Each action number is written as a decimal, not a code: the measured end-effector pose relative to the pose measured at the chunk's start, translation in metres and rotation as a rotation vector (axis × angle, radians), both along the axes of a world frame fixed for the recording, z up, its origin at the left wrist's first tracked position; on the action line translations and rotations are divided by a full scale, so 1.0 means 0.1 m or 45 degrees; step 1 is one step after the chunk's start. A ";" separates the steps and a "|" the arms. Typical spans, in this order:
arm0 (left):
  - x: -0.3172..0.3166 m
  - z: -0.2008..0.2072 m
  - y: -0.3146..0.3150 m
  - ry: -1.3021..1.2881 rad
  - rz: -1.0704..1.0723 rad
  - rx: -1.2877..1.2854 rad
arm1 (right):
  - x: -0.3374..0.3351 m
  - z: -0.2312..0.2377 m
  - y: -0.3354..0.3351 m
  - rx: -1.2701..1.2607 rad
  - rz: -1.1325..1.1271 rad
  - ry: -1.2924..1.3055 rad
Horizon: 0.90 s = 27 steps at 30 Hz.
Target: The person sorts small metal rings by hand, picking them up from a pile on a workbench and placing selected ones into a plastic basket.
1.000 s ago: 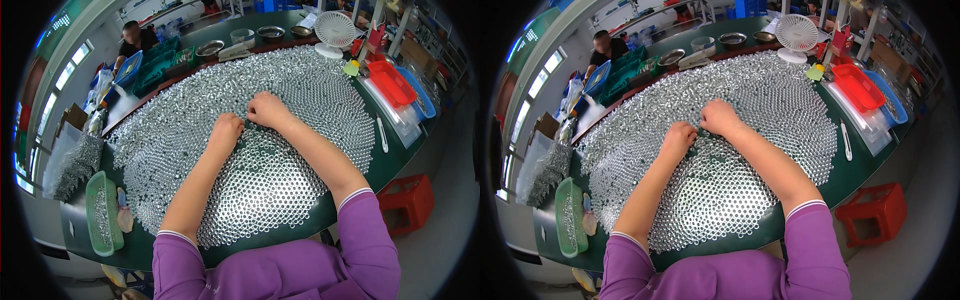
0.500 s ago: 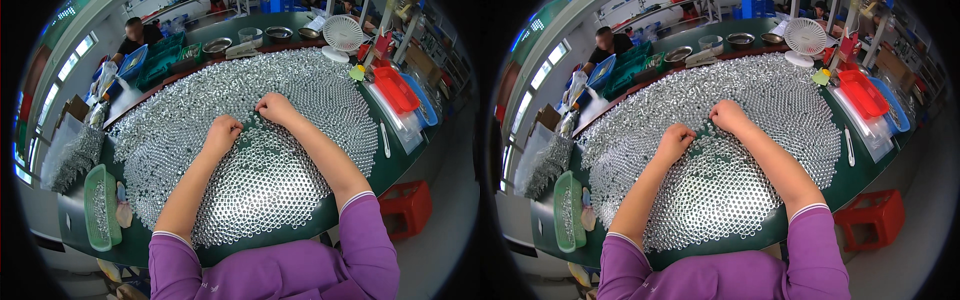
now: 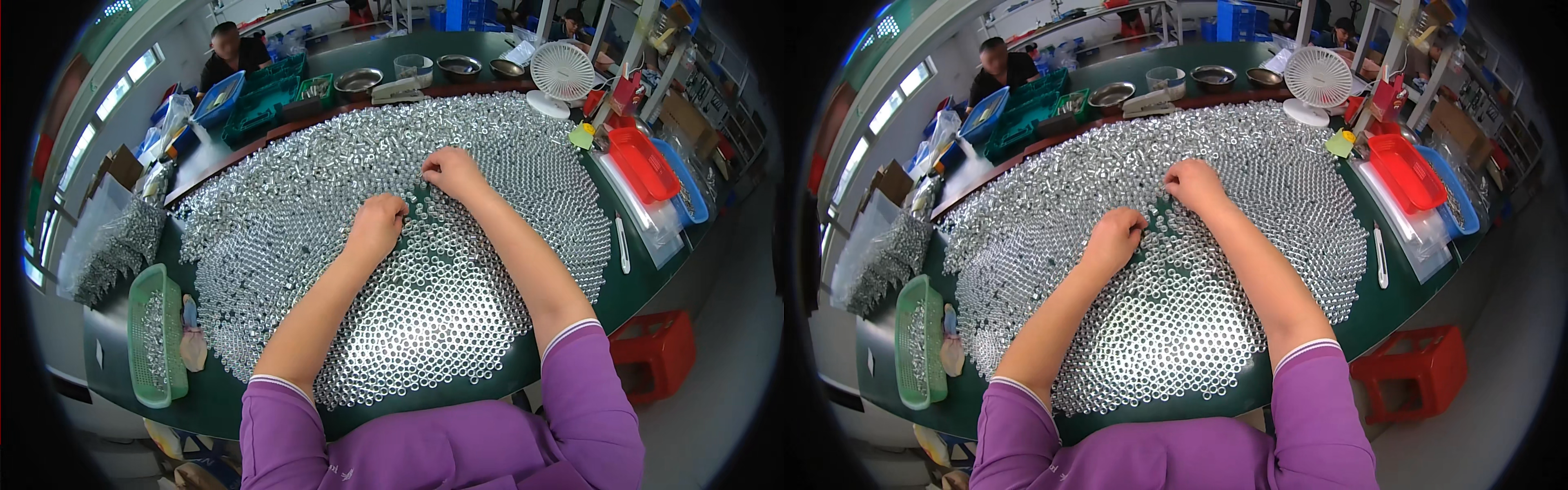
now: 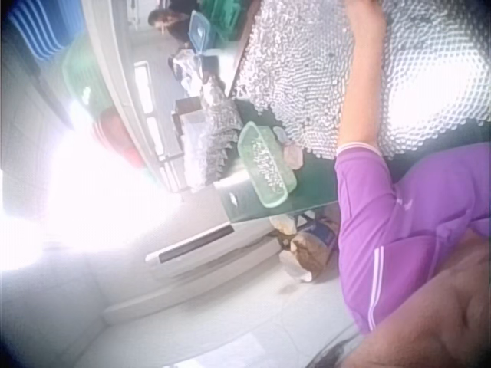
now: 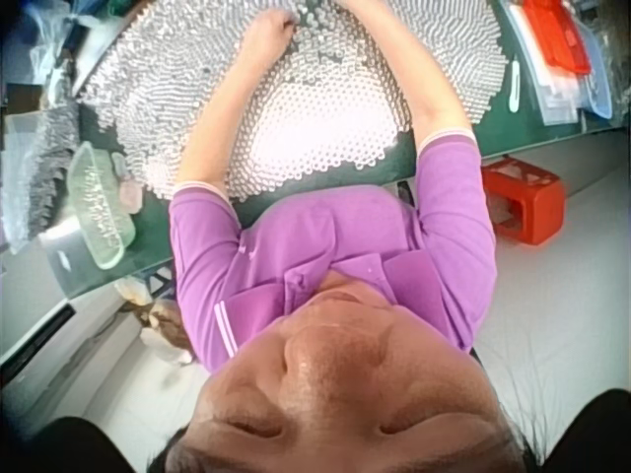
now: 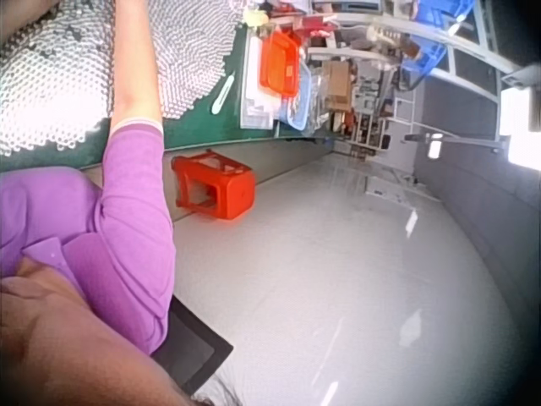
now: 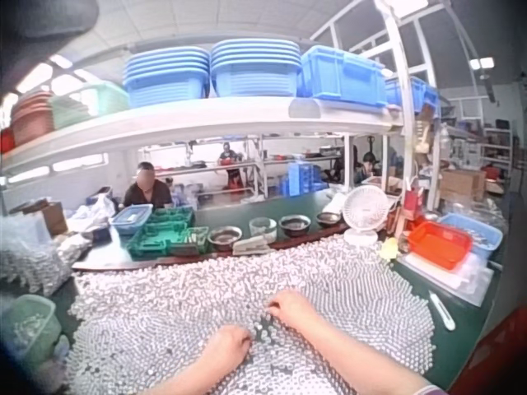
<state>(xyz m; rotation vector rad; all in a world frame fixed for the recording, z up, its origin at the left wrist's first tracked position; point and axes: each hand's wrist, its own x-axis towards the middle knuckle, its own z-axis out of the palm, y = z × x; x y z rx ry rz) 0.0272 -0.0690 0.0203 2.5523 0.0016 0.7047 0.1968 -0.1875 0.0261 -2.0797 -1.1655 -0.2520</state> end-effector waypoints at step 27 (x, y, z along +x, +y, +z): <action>0.22 0.03 0.58 0.063 0.366 -0.094 | -0.02 0.04 0.16 -0.317 -0.042 0.055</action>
